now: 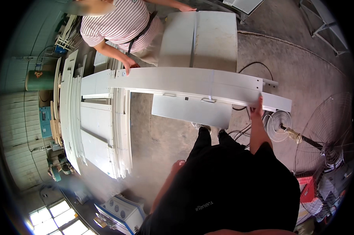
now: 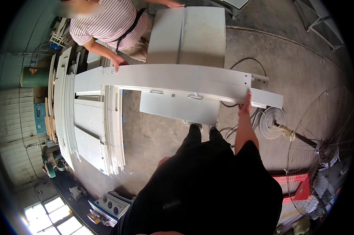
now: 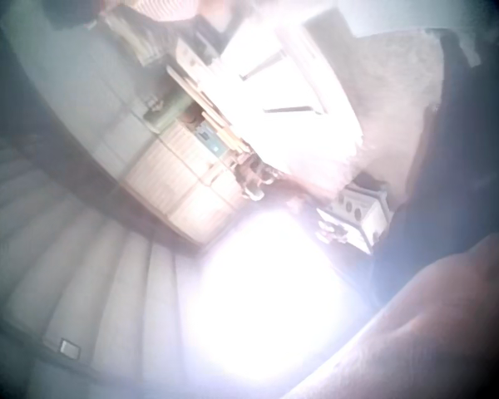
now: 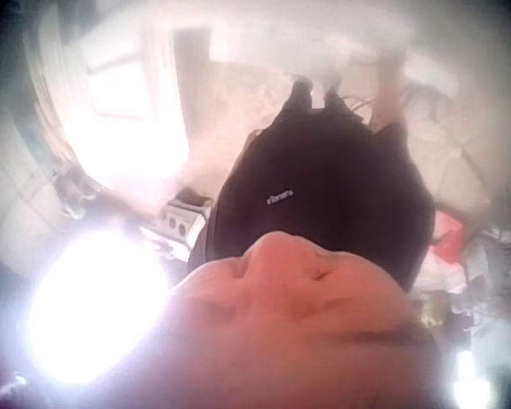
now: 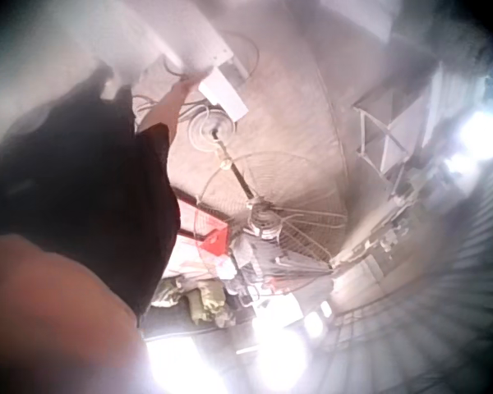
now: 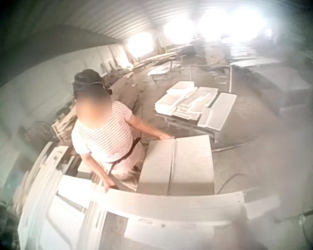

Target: The person assembles white cabinet components in a workshop, working alongside a coworker. They pick up white panels and long white strips, aligning the strips into grooves on the panels and stacking the assembled units. The process involves repeated handling of panels and strips to build up a stack of finished components.

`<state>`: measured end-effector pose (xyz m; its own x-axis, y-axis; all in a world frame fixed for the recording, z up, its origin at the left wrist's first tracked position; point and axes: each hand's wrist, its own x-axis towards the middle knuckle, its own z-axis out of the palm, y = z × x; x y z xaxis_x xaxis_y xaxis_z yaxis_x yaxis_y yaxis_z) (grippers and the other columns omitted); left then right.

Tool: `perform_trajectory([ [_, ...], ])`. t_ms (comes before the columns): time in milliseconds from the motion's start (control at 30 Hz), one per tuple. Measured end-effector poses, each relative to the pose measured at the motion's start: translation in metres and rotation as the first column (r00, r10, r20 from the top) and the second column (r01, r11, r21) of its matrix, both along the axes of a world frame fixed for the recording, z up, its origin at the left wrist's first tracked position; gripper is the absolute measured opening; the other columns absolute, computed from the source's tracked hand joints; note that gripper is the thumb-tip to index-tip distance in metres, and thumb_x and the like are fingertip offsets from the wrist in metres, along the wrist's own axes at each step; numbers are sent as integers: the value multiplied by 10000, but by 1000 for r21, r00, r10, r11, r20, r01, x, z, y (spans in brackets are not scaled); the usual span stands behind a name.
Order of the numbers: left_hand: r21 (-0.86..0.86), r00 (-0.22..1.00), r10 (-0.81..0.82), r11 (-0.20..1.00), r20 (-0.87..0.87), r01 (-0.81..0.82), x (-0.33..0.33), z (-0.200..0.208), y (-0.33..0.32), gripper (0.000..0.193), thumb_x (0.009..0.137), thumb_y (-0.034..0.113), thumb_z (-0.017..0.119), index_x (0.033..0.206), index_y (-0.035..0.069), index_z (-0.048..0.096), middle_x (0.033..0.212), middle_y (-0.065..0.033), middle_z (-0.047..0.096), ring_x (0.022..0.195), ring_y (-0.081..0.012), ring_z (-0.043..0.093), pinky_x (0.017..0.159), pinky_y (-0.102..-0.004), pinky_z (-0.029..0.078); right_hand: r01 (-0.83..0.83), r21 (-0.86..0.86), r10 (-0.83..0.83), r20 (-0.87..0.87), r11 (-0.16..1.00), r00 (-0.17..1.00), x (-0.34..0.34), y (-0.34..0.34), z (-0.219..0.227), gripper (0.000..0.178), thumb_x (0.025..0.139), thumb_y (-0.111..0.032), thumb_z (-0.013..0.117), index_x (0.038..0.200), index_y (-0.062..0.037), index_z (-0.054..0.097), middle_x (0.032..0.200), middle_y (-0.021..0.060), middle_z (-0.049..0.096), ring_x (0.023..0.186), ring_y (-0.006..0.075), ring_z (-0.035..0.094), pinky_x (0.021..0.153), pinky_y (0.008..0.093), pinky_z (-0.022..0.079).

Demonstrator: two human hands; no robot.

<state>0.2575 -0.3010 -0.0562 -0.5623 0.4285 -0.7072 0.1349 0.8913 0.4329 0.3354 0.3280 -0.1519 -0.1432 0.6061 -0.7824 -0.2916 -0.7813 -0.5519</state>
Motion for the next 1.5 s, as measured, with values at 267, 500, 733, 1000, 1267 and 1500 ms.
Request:
perform_trajectory([
  [267,-4,985,142,990,103,-142,-51,33,73,354,881,334,607,1103,66,668,988,-156,699,925,-284,676,840,-375,529,99,-45,-92,128,994,987,92,62,25,847,674,-707,743,1323,-202,541,1227,13,599,1077,210,582,913,372,466],
  [500,-4,992,57,998,116,-57,-59,31,86,362,869,320,605,1112,57,662,1074,-162,688,1018,-285,660,883,-380,519,133,13,-133,57,991,989,101,65,3,764,727,-725,682,1313,-252,549,1225,-29,608,1013,147,602,762,312,504],
  [733,248,836,-427,818,-344,519,-63,-1,65,172,772,174,637,907,67,647,1034,-149,662,1024,-338,624,829,-415,531,-9,-73,10,21,997,1000,32,1,28,864,651,-737,727,1335,-251,520,1269,-32,558,1118,164,540,917,377,442],
  [1000,250,979,-96,958,-180,140,-40,-27,58,214,832,246,575,908,65,662,1001,-155,660,984,-334,619,827,-430,511,-118,-125,116,-21,985,993,8,-18,39,747,670,-691,756,1218,-209,595,1149,-39,603,1041,162,564,837,353,452],
  [1267,81,993,117,989,35,-120,-11,15,65,166,819,222,555,839,93,657,913,-162,654,923,-338,623,770,-427,513,-175,-92,174,-25,980,985,17,-19,31,655,667,-686,762,1098,-208,641,983,-59,659,887,140,610,752,309,482],
  [1500,165,956,292,943,13,-290,44,-19,27,343,870,381,501,866,63,629,917,-184,649,906,-381,618,759,-467,493,-130,-86,130,-6,988,992,18,-24,23,614,670,-615,809,1061,-175,632,923,-26,655,760,134,608,635,260,495],
])
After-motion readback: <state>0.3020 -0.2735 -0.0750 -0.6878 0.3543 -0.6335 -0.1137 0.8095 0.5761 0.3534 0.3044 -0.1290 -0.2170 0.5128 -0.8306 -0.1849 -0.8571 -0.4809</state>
